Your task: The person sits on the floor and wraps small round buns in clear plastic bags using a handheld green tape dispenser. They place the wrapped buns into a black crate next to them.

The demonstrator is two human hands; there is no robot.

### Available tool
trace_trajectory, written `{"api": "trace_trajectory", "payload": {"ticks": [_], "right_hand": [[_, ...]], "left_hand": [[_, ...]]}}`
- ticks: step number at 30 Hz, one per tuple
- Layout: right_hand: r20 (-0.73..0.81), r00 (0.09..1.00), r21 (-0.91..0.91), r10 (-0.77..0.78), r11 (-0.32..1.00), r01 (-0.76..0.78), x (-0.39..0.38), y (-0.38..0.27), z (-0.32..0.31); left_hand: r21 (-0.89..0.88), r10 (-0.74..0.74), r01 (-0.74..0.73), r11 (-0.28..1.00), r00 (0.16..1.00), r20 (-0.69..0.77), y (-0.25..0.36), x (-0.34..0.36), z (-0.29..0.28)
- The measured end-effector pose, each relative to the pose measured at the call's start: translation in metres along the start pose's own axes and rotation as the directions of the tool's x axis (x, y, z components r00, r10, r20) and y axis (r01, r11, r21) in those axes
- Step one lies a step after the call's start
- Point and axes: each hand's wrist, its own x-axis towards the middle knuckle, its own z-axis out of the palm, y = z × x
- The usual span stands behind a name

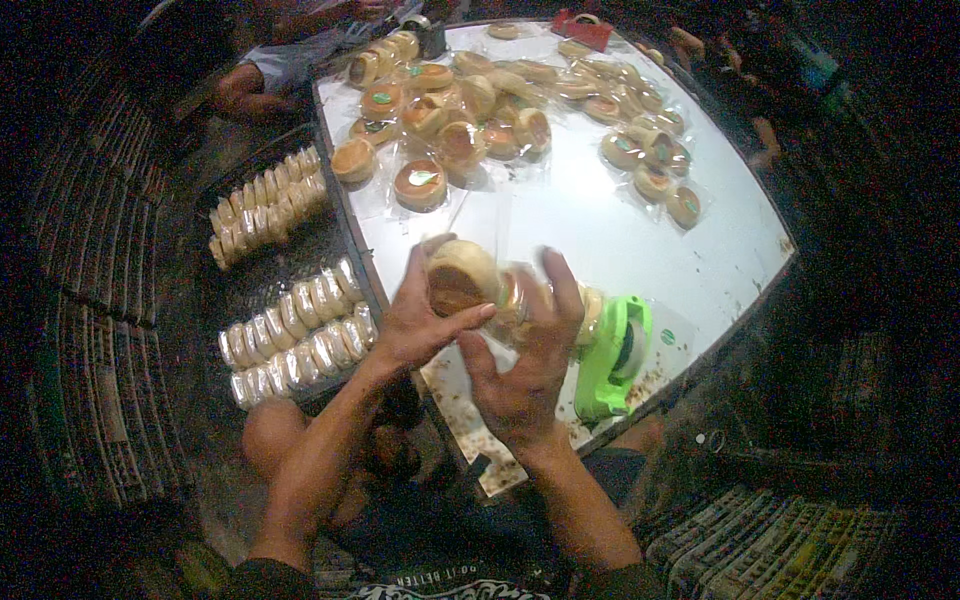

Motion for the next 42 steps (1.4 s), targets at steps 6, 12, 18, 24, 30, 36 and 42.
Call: {"api": "trace_trajectory", "payload": {"ticks": [6,12,18,24,30,36,42], "right_hand": [[0.219,0.864,0.474,0.454,0.724,-0.501,-0.067,0.023,-0.028],[0.198,0.957,0.367,0.212,0.889,-0.273,-0.063,0.004,-0.089],[-0.19,0.964,0.264,0.184,0.956,-0.131,-0.088,-0.015,-0.105],[-0.057,0.922,0.537,0.383,0.79,-0.296,-0.069,-0.016,-0.113],[0.092,0.871,0.79,0.483,0.497,-0.359,-0.061,-0.033,-0.103],[0.113,0.85,0.94,0.514,0.223,-0.259,-0.056,-0.046,-0.08],[0.114,0.915,0.798,0.387,0.513,-0.316,-0.056,-0.028,-0.065]], "left_hand": [[-0.115,-0.125,0.109,0.987,0.982,-0.14,0.02,-0.037,0.035],[0.115,0.268,-0.258,0.959,0.959,-0.088,0.061,-0.101,0.041],[0.426,0.594,-0.486,0.763,0.788,-0.165,0.092,-0.117,0.053],[0.283,0.417,-0.329,0.901,0.835,-0.358,0.09,-0.106,0.046],[-0.18,0.118,-0.169,0.969,0.958,-0.262,0.08,-0.098,0.056],[-0.077,-0.025,0.003,0.997,0.959,-0.283,0.063,-0.098,0.056],[-0.026,0.089,-0.097,0.995,0.972,-0.216,0.085,-0.124,0.066]]}}
